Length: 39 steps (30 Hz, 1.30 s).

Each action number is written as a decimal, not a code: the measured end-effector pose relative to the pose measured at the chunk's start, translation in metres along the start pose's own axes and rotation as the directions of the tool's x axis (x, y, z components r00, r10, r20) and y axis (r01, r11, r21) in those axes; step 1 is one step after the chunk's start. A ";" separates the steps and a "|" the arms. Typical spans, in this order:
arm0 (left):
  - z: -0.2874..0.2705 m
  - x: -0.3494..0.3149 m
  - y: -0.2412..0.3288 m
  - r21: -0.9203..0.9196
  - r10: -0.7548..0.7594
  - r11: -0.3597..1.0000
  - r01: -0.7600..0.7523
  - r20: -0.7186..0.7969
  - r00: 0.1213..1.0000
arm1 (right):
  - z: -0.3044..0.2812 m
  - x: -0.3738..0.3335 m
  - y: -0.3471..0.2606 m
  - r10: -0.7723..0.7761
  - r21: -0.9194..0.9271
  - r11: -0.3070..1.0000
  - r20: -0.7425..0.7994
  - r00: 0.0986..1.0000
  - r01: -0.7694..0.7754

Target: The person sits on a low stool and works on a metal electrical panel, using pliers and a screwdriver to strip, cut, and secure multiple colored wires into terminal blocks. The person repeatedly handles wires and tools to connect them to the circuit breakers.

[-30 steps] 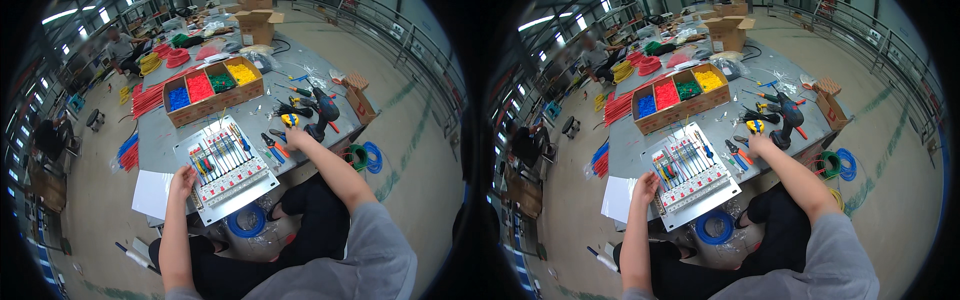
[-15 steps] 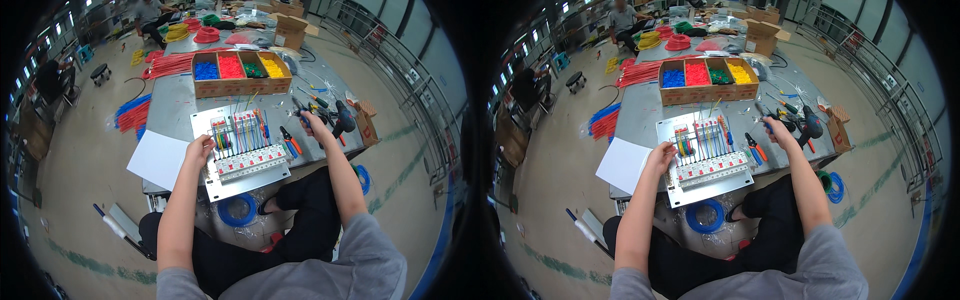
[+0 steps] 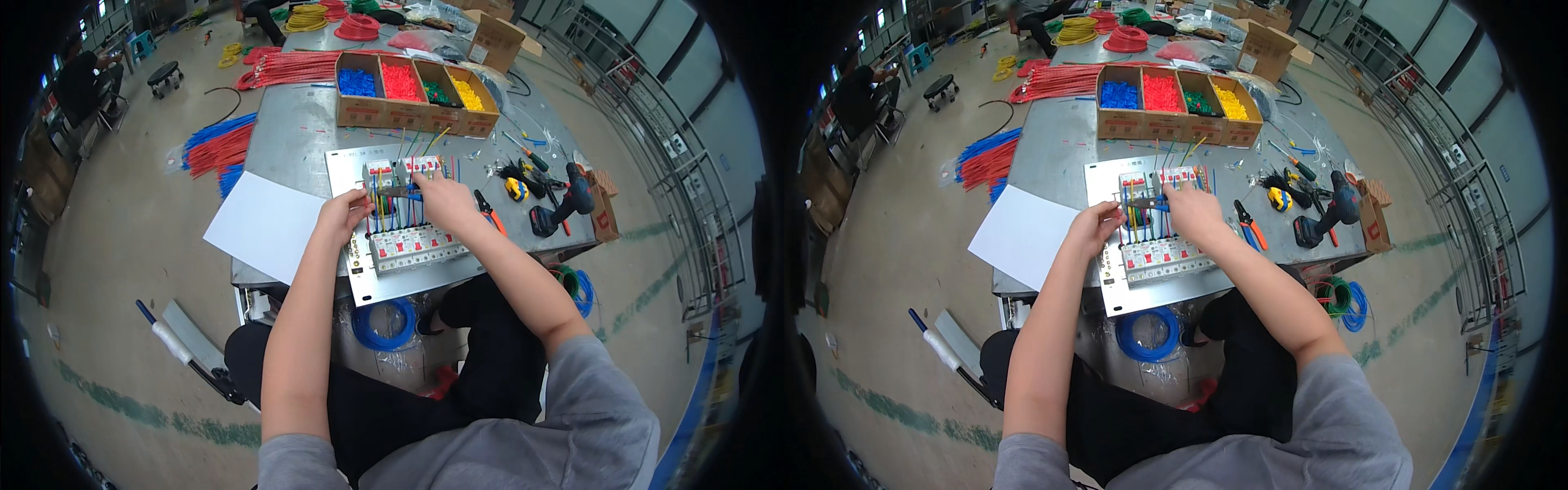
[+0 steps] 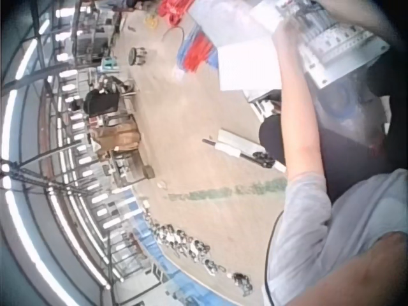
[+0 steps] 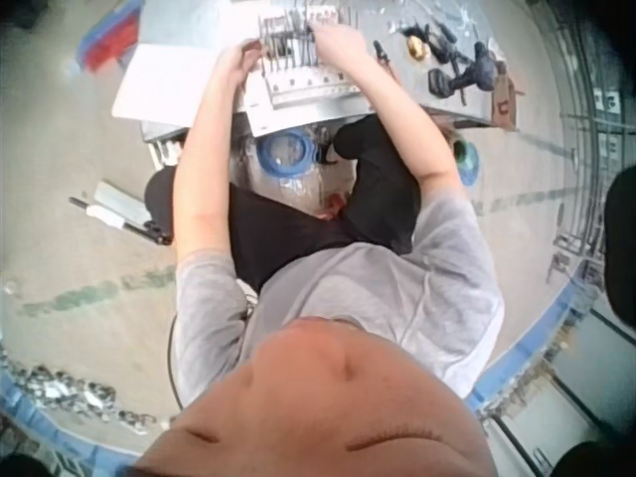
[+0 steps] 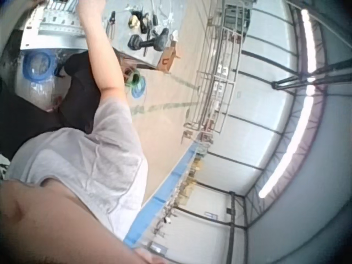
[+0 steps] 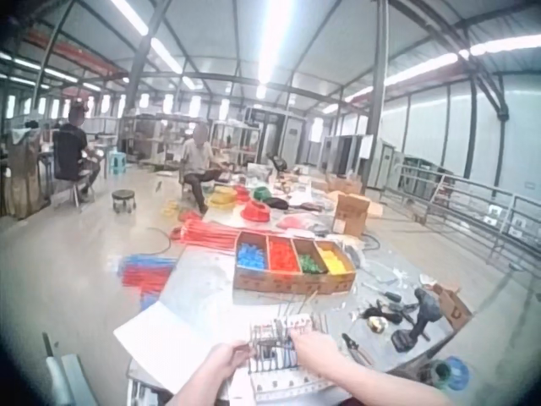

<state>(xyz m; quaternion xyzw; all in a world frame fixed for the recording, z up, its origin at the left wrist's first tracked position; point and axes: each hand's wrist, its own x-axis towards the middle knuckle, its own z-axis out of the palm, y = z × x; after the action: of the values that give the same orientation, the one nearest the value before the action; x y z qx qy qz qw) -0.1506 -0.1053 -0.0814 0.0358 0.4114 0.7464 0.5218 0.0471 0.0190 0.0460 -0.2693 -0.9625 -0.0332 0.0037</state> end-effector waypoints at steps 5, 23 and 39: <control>-0.004 -0.001 0.001 -0.001 -0.023 1.000 0.023 0.011 1.000 | -0.003 0.005 -0.026 0.088 -0.045 0.995 0.055 0.995 -0.085; -0.008 0.007 -0.003 0.029 -0.004 1.000 0.002 0.063 0.998 | -0.024 0.036 -0.067 0.190 -0.174 0.975 0.344 0.920 -0.136; -0.008 0.012 -0.002 0.533 0.273 0.804 -0.265 0.064 0.960 | -0.035 0.057 -0.056 -0.071 -0.147 0.978 0.421 0.904 0.145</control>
<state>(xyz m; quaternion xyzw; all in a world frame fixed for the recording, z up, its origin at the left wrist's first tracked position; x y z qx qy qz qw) -0.1588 -0.0998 -0.0931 0.2324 0.5983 0.6680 0.3766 -0.0311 -0.0015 0.0788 -0.2155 -0.9482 -0.0601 -0.2257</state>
